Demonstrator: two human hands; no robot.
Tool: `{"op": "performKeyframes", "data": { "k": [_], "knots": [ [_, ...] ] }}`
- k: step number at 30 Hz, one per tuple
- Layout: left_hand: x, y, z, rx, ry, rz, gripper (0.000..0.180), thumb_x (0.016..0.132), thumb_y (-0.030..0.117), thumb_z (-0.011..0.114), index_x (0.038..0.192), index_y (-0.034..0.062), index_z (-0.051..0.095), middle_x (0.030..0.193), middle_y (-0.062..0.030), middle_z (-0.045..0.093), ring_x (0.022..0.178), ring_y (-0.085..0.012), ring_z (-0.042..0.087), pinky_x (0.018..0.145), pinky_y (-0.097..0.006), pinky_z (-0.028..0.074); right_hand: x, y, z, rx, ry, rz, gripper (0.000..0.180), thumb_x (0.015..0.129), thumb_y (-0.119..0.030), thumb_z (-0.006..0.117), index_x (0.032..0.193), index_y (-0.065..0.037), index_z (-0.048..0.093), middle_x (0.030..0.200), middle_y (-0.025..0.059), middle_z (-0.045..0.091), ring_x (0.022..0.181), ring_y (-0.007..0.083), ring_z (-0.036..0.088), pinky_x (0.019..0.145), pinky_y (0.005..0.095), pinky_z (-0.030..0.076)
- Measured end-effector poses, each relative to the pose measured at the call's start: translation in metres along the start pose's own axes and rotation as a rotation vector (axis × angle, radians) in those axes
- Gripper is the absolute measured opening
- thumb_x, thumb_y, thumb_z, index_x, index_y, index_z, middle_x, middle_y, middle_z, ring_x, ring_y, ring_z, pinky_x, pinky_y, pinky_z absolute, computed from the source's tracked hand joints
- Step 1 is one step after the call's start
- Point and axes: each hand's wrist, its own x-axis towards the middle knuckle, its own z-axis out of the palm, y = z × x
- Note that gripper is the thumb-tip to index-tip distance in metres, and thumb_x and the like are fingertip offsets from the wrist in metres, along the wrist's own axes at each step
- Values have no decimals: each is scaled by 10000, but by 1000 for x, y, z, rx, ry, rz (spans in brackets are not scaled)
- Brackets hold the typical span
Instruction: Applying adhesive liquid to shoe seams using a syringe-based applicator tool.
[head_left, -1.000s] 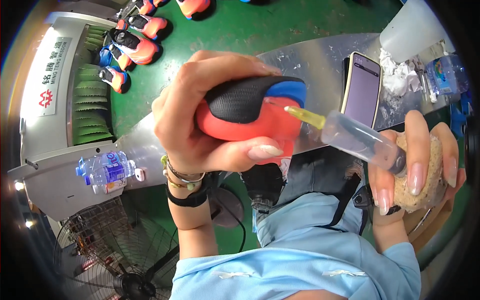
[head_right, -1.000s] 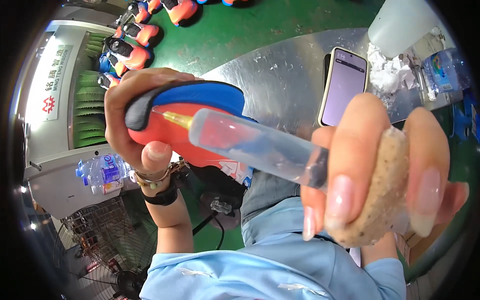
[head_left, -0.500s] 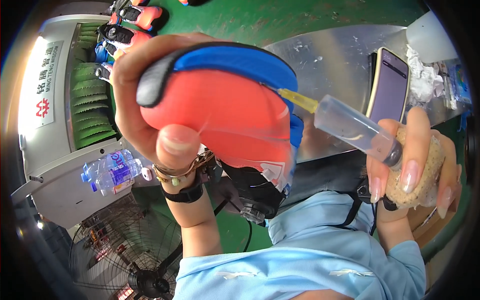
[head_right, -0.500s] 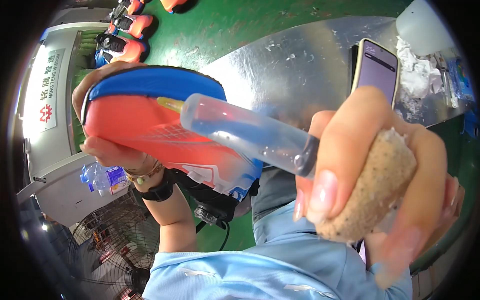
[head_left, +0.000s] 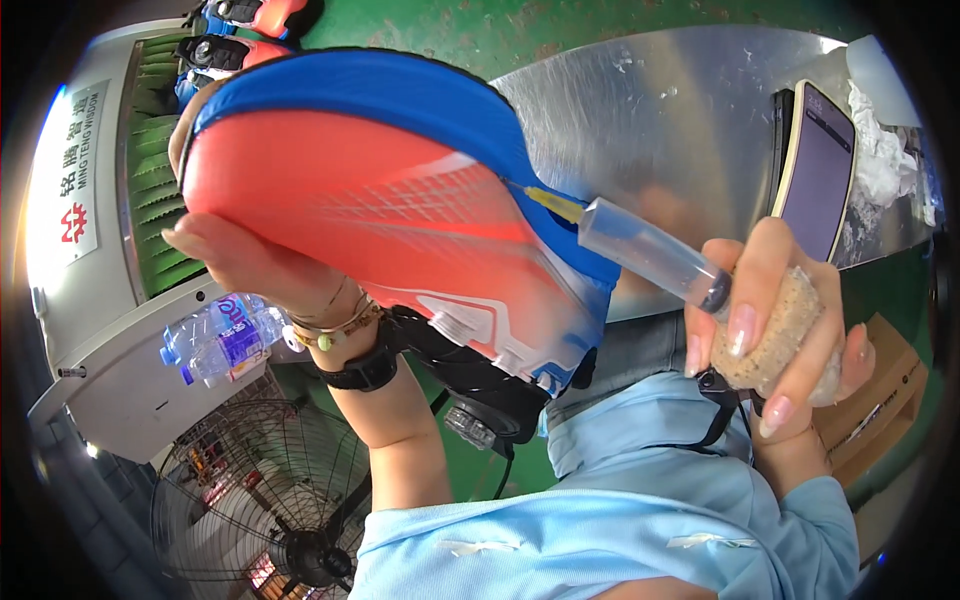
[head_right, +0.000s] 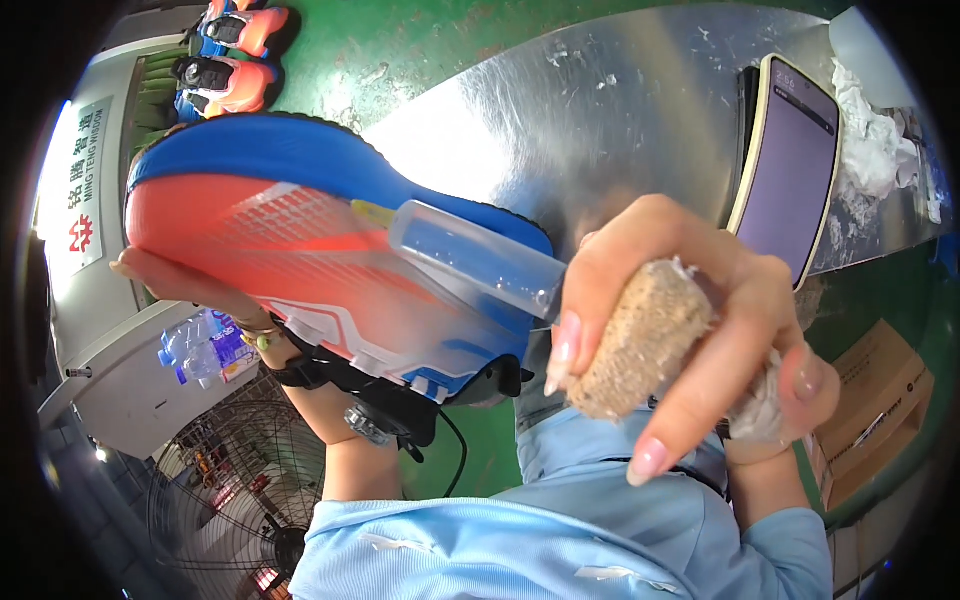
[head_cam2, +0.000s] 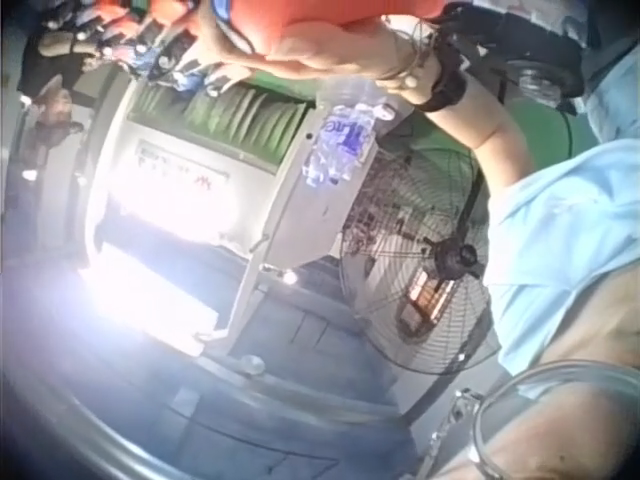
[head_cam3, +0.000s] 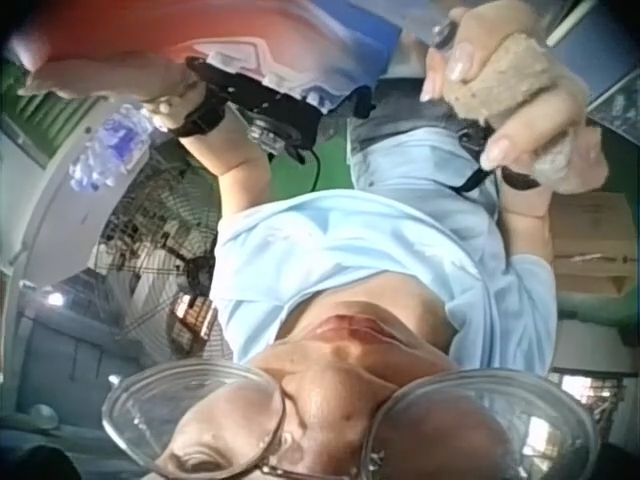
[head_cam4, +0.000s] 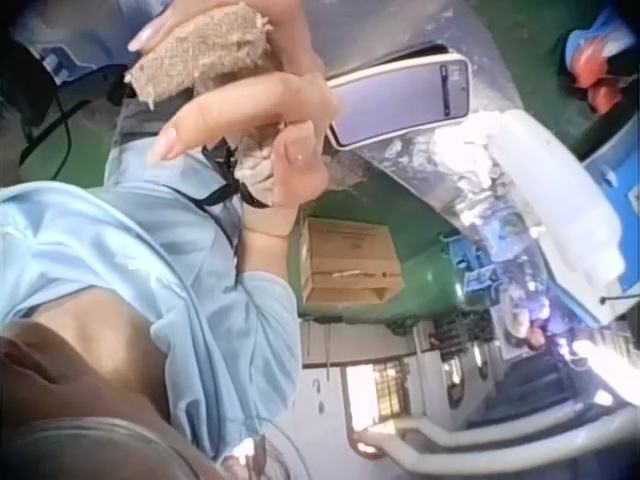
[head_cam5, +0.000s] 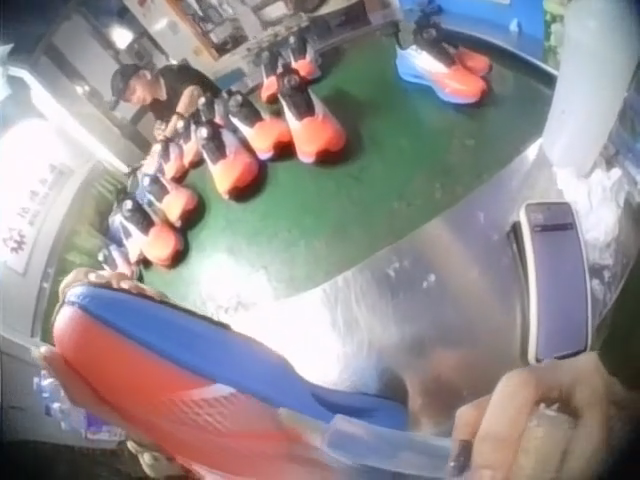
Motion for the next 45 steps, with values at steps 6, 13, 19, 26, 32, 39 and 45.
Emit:
{"op": "performKeyframes", "data": {
  "k": [6,13,19,26,32,39,45],
  "knots": [
    [18,-99,-58,672,316,800,392,1005,233,339,1310,-5,403,1229,-111,519,1003,-216,576,961,-327,424,-14,11,-6,-23,-6,105,633,925,-460,391,504,-60,643,894,171,482,673,300,535,598,359,518],
    [31,-114,-84,586,210,463,435,988,285,376,1299,-15,424,1221,-105,531,1022,-202,565,954,-318,424,-37,5,-15,-71,14,214,623,912,-464,374,556,-42,660,912,219,509,744,301,558,679,371,491],
    [17,-110,-77,501,118,185,475,974,329,409,1290,-24,442,1214,-100,541,1039,-190,557,949,-310,423,-48,0,-25,-124,38,263,595,907,-419,343,567,-34,642,939,259,530,806,309,571,745,376,450],
    [17,-108,-75,382,31,-117,526,958,381,446,1280,-35,463,1205,-95,553,1058,-176,546,942,-301,423,-52,3,-22,-176,98,228,548,874,-372,351,530,-22,596,973,275,534,811,315,565,766,381,439],
    [5,-84,-69,287,-30,-364,572,944,426,479,1270,-43,482,1198,-90,562,1074,-164,538,936,-293,422,-48,3,-18,-294,123,248,564,877,-371,335,510,-7,560,1010,283,540,841,311,569,809,375,430],
    [-29,-57,-67,-61,-51,-686,436,934,392,519,1111,-1,587,909,-57,658,798,-139,645,673,-260,537,-42,14,-16,-428,114,236,595,956,-307,237,577,37,542,1013,253,570,887,263,561,826,343,426],
    [-81,-18,-120,138,134,-906,365,913,356,562,1064,24,594,939,-53,637,763,-124,629,635,-254,535,-40,19,-4,-354,151,174,515,966,-274,197,747,54,529,667,122,543,905,261,539,939,348,365]
  ]
}}
